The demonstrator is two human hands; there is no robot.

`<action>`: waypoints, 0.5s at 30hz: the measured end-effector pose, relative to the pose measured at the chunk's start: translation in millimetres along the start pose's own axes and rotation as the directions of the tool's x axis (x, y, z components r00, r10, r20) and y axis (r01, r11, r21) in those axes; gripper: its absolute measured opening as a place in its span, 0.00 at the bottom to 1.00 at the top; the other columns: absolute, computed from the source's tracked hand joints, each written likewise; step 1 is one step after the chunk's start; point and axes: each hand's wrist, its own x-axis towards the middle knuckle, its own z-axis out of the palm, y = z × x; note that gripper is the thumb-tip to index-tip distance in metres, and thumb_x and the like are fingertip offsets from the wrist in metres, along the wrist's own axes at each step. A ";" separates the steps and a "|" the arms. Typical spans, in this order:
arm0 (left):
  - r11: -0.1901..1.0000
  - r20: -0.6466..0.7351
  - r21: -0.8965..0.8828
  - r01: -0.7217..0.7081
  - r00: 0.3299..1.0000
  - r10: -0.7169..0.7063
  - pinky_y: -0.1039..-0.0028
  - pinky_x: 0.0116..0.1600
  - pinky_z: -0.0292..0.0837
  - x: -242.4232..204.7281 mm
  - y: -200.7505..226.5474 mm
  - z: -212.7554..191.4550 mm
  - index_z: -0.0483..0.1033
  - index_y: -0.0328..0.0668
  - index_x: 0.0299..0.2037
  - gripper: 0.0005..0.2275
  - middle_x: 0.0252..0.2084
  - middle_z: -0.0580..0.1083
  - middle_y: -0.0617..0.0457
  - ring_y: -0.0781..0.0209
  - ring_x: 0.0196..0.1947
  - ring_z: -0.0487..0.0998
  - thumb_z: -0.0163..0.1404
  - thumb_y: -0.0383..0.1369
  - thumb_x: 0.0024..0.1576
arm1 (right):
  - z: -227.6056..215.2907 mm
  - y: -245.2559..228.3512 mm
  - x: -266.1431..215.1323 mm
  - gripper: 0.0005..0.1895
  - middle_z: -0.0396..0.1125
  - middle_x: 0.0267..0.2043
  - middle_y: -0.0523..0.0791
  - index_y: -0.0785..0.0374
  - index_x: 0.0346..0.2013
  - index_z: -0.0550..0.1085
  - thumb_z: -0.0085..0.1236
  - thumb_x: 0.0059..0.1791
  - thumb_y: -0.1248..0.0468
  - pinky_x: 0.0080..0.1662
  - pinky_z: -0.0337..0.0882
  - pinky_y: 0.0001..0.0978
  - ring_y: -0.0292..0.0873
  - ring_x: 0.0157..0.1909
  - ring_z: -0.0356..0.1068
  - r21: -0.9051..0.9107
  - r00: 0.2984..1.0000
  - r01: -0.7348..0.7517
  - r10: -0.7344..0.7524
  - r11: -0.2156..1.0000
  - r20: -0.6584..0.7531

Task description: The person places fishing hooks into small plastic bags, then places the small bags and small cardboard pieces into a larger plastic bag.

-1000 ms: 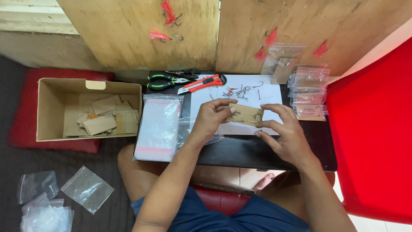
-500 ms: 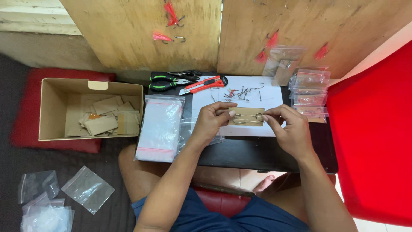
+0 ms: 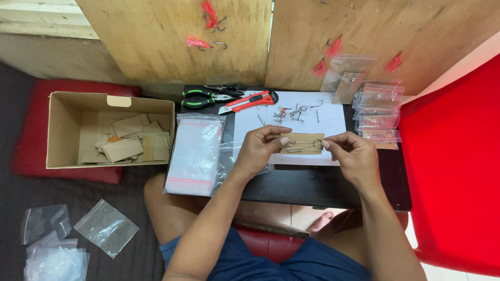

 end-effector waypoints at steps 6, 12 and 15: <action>1.000 0.117 0.005 -0.027 0.993 0.026 0.73 0.43 0.83 3.3 7.9 -4.6 0.80 0.33 0.51 0.11 0.40 0.80 0.40 0.63 0.39 0.80 0.56 0.23 0.58 | -12.7 17.8 9.0 0.10 0.72 0.26 0.53 0.72 0.43 0.80 0.65 0.48 0.71 0.31 0.72 0.30 0.37 0.25 0.66 0.144 0.971 -0.129 0.096 0.981 0.217; 1.000 0.175 -0.027 -0.006 0.984 0.010 0.76 0.43 0.83 14.3 14.6 -8.5 0.79 0.32 0.51 0.11 0.39 0.81 0.43 0.66 0.38 0.81 0.55 0.23 0.58 | -13.9 22.2 11.4 0.05 0.71 0.25 0.52 0.72 0.39 0.81 0.61 0.49 0.73 0.29 0.71 0.29 0.37 0.24 0.66 0.187 0.947 -0.162 0.100 0.969 0.305; 0.994 0.182 0.085 -0.075 0.982 0.059 0.72 0.49 0.82 18.8 17.3 -11.8 0.77 0.36 0.56 0.15 0.44 0.80 0.42 0.64 0.44 0.79 0.57 0.25 0.58 | -6.1 30.4 14.1 0.05 0.71 0.24 0.53 0.72 0.38 0.80 0.63 0.48 0.72 0.29 0.69 0.27 0.36 0.23 0.65 0.193 0.968 -0.115 0.066 0.974 0.242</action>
